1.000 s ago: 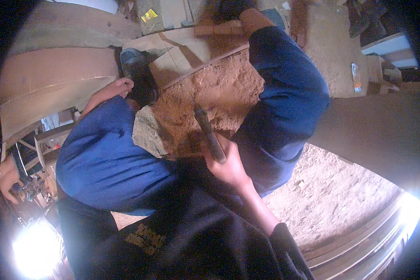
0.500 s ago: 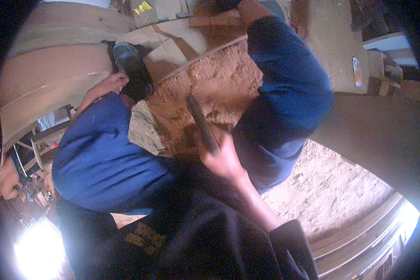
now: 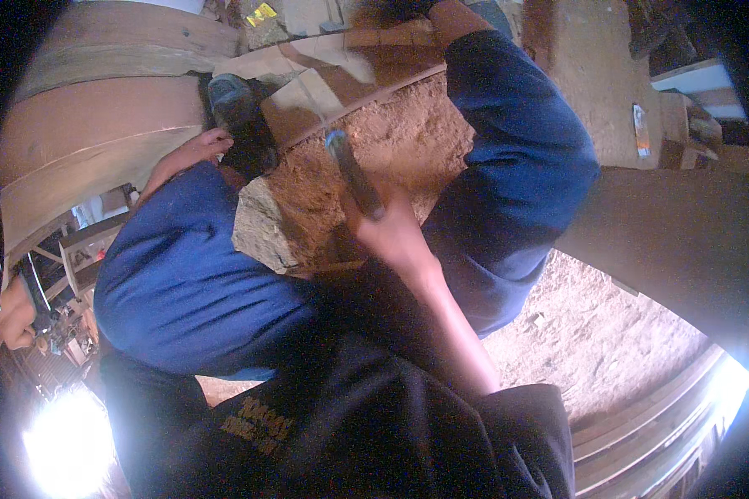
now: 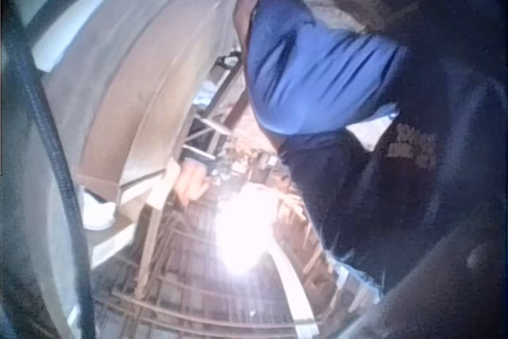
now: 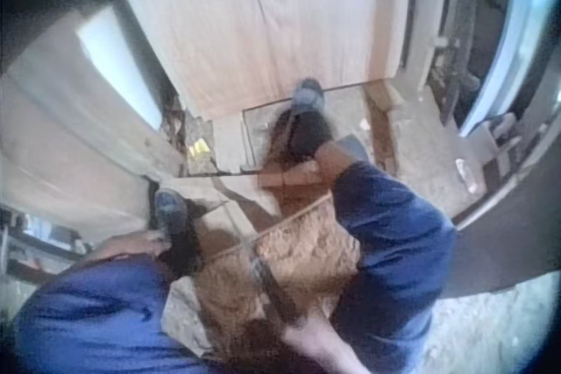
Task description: The person sits on the floor and uses a hand saw to cut a piece of wood that is secured between their feet. They repeatedly saw back and forth along a marked line, generating sawdust.
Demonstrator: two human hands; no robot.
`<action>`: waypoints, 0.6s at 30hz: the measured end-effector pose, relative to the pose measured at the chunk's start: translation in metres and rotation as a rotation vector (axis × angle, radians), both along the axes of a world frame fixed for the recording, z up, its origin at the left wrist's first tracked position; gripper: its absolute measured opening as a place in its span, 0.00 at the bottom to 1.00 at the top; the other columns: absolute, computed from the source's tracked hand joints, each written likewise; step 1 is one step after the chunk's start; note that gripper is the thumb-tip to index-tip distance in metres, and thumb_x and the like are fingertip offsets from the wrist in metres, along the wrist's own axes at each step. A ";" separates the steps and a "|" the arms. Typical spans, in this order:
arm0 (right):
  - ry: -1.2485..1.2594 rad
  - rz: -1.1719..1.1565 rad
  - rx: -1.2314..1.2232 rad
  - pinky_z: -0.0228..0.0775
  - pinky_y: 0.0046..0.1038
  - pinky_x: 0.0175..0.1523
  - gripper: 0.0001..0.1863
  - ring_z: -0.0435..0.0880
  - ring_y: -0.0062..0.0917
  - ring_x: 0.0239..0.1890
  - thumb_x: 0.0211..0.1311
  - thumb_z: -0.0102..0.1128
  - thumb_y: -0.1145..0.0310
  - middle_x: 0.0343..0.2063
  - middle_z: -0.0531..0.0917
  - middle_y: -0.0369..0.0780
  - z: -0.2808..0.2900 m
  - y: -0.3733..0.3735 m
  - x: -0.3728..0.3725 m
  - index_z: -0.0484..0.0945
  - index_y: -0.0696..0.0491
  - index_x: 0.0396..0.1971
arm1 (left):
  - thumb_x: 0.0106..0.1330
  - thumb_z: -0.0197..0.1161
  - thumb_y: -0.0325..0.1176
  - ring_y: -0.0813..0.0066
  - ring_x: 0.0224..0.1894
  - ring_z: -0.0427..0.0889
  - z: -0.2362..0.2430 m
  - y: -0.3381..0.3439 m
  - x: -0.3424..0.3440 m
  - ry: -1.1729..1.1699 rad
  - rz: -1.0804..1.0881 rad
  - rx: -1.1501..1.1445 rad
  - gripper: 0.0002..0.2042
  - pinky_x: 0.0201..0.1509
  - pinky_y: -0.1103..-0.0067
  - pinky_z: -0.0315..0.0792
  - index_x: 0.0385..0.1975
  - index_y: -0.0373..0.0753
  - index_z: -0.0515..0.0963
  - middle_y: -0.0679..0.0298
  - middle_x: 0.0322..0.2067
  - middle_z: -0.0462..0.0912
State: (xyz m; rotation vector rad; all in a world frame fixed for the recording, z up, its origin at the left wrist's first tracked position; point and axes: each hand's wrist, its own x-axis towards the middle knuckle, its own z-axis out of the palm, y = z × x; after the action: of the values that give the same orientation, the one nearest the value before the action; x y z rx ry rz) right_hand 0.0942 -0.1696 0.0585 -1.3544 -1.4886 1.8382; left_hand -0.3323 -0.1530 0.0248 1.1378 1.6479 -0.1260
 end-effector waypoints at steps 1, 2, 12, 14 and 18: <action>0.005 -0.010 -0.046 0.63 0.25 0.30 0.07 0.67 0.15 0.24 0.63 0.57 0.70 0.19 0.72 0.33 -0.003 0.008 -0.008 0.75 0.59 0.30 | 0.68 0.55 0.51 0.80 0.37 0.73 0.004 0.001 0.002 -0.004 -0.004 0.028 0.24 0.41 0.80 0.70 0.51 0.36 0.72 0.65 0.36 0.76; 0.012 -0.020 -0.091 0.63 0.25 0.30 0.07 0.68 0.15 0.24 0.63 0.57 0.71 0.20 0.73 0.33 -0.004 0.013 -0.013 0.75 0.59 0.30 | 0.68 0.55 0.51 0.79 0.37 0.73 0.004 0.000 0.001 -0.015 0.009 0.023 0.24 0.41 0.80 0.70 0.51 0.36 0.72 0.65 0.37 0.77; 0.051 -0.059 -0.142 0.62 0.25 0.28 0.07 0.67 0.14 0.24 0.62 0.59 0.70 0.19 0.73 0.31 0.003 -0.003 -0.003 0.75 0.59 0.29 | 0.69 0.55 0.52 0.78 0.37 0.74 -0.007 -0.008 -0.010 0.022 0.008 0.025 0.24 0.40 0.80 0.70 0.52 0.36 0.72 0.65 0.36 0.77; 0.029 -0.043 -0.015 0.63 0.25 0.28 0.07 0.68 0.15 0.24 0.63 0.59 0.70 0.19 0.73 0.32 -0.008 -0.010 -0.008 0.75 0.59 0.29 | 0.68 0.55 0.53 0.78 0.36 0.74 0.001 -0.010 -0.011 0.015 0.018 0.039 0.24 0.39 0.80 0.70 0.51 0.37 0.72 0.64 0.35 0.77; 0.049 0.044 0.083 0.64 0.25 0.31 0.07 0.68 0.16 0.25 0.63 0.58 0.71 0.20 0.74 0.36 0.033 -0.026 0.024 0.75 0.60 0.31 | 0.67 0.55 0.53 0.78 0.35 0.74 -0.005 -0.010 -0.015 0.049 0.064 -0.036 0.25 0.39 0.80 0.70 0.51 0.36 0.72 0.64 0.34 0.77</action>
State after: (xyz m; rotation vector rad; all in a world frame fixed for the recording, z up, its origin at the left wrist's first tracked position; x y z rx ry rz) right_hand 0.1183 -0.1956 0.0918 -1.2382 -1.5637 1.8019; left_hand -0.3472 -0.1625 0.0199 1.0609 1.7169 -0.1431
